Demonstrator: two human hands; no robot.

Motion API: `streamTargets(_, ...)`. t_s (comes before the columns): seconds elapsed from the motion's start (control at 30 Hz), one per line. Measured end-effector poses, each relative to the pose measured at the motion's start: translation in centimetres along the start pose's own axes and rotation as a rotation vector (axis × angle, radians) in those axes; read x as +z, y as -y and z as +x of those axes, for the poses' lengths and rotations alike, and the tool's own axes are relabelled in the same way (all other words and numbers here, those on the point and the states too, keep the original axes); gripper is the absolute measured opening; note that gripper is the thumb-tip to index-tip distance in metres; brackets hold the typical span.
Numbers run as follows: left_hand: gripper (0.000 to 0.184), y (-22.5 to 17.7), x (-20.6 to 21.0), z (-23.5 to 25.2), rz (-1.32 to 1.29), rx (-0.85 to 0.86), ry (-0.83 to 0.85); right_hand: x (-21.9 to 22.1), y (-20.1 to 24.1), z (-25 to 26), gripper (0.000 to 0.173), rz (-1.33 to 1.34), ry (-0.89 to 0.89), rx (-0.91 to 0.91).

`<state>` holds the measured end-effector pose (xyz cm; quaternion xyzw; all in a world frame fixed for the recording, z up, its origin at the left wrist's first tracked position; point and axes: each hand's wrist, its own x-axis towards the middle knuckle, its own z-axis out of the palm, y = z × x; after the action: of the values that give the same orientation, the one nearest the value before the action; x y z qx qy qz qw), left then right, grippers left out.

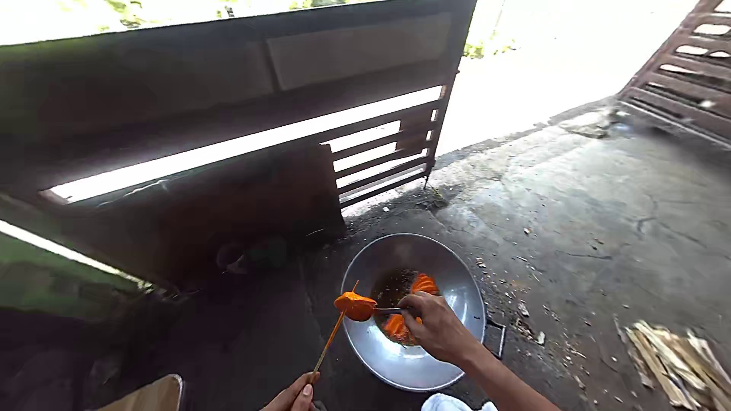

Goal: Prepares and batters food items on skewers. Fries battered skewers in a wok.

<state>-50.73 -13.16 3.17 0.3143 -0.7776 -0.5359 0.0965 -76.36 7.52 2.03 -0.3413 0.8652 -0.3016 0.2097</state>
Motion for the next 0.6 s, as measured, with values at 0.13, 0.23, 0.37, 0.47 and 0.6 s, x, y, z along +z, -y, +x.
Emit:
streamTargets(0.13,0.026,-2.3,2.0,8.3,0.040,0.028,0.178,-1.7,-3.3,0.5,0.032,0.027,-0.183,0.187)
streamTargets(0.23,0.025,-3.5,3.2,14.6,0.106,0.025,0.337,-0.9,-4.9,1.3,0.032,-0.003,-0.313,0.305)
streamTargets(0.37,0.024,-4.1,4.3,23.2,0.208,0.033,0.568,3.3,-6.4,2.9,0.028,-0.060,-0.578,0.415)
streamTargets(0.47,0.026,-4.4,4.4,29.4,0.362,0.075,0.741,7.8,-6.4,4.2,0.024,-0.074,-0.763,0.506)
streamTargets(0.6,0.027,-5.4,4.7,35.4,0.543,0.148,0.927,12.9,-4.8,5.8,0.024,-0.073,-0.924,0.671)
